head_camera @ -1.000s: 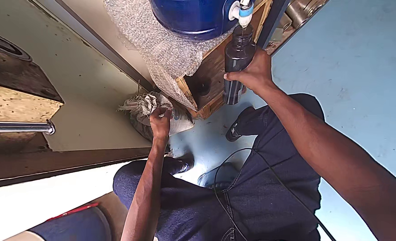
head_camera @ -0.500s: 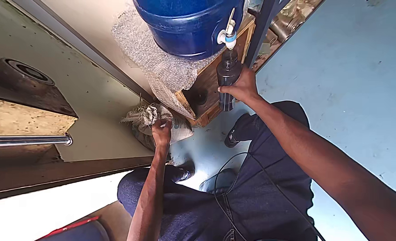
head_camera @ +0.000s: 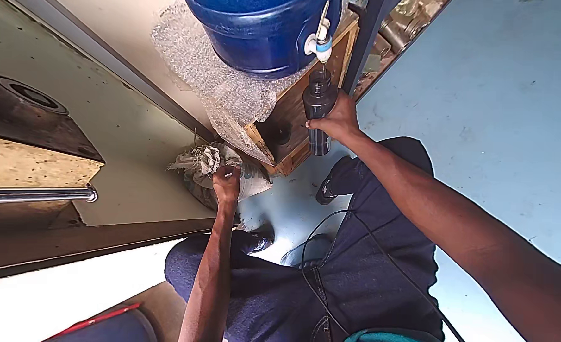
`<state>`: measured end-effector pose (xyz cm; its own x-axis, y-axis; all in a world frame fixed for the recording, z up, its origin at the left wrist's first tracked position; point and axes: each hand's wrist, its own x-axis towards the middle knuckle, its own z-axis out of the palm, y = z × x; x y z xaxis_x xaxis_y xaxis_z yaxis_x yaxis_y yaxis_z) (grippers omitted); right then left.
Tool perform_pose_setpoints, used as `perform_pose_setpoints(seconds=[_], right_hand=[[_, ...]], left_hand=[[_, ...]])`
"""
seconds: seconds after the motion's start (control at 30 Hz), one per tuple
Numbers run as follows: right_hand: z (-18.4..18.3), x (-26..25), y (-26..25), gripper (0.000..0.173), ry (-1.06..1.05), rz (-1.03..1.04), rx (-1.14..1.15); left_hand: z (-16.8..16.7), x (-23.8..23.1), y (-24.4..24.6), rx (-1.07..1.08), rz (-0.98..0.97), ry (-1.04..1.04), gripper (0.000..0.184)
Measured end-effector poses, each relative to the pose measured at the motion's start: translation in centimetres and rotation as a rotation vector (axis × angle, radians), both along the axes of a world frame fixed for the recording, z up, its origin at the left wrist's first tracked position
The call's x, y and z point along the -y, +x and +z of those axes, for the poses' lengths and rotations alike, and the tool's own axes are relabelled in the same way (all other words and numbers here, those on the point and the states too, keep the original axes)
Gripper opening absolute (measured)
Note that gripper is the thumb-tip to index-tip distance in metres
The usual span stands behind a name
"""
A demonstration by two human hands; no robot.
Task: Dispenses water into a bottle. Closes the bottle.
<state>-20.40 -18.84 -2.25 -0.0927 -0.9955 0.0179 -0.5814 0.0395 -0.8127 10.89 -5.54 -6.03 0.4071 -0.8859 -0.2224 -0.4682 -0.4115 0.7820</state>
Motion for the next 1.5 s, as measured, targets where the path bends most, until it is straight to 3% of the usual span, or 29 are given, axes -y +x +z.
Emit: perform_pose_setpoints(seconds=[0.73,0.9,1.03,1.5], right_hand=[[-0.6,0.3,0.2,0.091,-0.039,-0.012,0.022],[-0.1,0.4,0.5,0.090,-0.057,-0.009,0.025],[-0.1,-0.2,0.4,0.090,-0.046,0.005,0.013],[0.7,-0.5,0.3,0.085,-0.035,-0.023,0.034]], left_hand=[[-1.1,1.0,1.2,0.057,0.050,-0.008,0.032],[0.0,-1.1,1.0,0.056,-0.055,-0.045,0.037],[-1.0,0.9,1.1,0.037,0.054,-0.027,0.029],[0.0,0.4,0.3,0.092,0.046,-0.025,0.031]])
